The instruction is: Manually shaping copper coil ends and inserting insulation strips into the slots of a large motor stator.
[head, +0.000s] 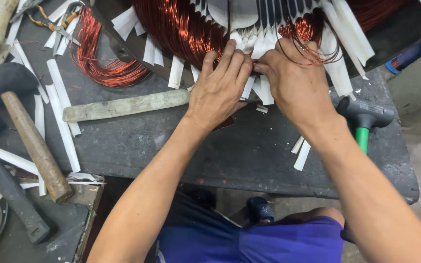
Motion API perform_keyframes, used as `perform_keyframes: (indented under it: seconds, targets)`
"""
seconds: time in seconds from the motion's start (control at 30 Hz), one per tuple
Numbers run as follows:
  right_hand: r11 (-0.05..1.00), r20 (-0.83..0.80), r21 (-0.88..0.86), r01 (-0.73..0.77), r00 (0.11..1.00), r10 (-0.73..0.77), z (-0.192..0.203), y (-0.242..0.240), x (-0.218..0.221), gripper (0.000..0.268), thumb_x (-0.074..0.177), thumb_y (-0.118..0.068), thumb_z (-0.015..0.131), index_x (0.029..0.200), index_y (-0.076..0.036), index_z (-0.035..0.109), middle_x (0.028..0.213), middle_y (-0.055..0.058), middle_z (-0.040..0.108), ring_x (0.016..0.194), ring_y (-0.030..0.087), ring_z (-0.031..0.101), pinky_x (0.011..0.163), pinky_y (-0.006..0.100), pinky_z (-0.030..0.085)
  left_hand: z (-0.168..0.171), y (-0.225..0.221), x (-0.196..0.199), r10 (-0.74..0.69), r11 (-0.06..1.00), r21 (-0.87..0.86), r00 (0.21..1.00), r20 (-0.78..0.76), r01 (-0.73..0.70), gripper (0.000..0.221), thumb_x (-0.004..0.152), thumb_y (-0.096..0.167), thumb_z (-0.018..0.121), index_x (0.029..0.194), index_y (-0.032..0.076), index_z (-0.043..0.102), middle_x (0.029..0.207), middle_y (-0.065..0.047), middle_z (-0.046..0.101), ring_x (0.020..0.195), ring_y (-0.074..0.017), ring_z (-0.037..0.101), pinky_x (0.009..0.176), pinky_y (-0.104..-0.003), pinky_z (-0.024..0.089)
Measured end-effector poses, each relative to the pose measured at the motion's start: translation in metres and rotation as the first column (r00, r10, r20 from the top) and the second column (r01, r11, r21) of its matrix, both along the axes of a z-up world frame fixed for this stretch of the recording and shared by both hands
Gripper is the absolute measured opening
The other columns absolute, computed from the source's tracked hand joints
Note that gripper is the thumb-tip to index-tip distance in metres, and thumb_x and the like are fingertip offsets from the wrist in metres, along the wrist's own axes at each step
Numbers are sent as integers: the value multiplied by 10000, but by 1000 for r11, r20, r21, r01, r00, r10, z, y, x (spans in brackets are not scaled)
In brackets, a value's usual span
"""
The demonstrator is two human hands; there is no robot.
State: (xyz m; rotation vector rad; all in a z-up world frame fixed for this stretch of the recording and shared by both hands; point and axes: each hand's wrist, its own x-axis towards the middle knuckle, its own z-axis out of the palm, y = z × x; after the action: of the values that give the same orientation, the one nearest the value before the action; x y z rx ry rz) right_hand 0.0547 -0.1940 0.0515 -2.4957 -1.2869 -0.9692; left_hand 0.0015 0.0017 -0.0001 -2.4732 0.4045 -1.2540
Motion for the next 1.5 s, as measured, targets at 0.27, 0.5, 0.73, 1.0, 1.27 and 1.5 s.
perform_keyframes:
  seconds: [0.27,0.5,0.73,1.0,1.27,1.5]
  targets:
    - [999,127,-27,17,992,-13,-2,3,3,250,1159,-257,725,950,-122,690,956,62,619,907,332,630,909,473,430,-2,-1,-1,-17,999,-43,999,-42,15,1113,594,704,1007,1410,57,615,1368,-106,643,1443,-298,555,1103,-493,475]
    - [1000,179,29,-2,984,-4,-5,4,-11,214,1159,-230,694,996,-95,663,1053,89,635,933,360,649,1001,497,475,0,-7,-10,0,998,-66,998,-58,-4,1136,606,650,1014,1460,37,584,1395,-116,629,1455,-306,531,1133,-504,455]
    - [991,196,97,-90,978,70,-2,4,-16,203,1156,-183,689,982,-79,676,1012,108,640,972,349,659,1056,488,454,-2,-8,-10,44,993,-101,996,-75,-52,1159,615,723,995,1458,90,512,1518,-187,551,1544,-346,433,1200,-472,365]
    - [959,250,190,-209,955,158,-14,1,7,178,1102,-283,696,1028,-122,723,825,55,580,868,289,682,916,443,478,-6,-7,-5,38,999,-6,998,58,-38,1060,738,722,953,1430,7,589,1427,-277,598,1495,-432,483,1252,-501,370]
    - [952,275,227,-203,952,138,-14,6,8,174,1103,-228,634,1023,-111,735,811,64,553,811,308,660,853,442,502,-7,8,13,-60,994,95,998,18,58,1106,679,781,895,1378,-35,631,1383,-292,626,1480,-461,499,1270,-516,383]
    - [949,274,226,-220,949,155,-14,9,6,156,1098,-197,658,1032,-82,741,805,84,562,806,332,667,875,469,495,-2,4,8,-79,996,-61,990,-120,72,1089,587,659,993,1371,13,602,1383,-225,615,1521,-408,465,1291,-528,338]
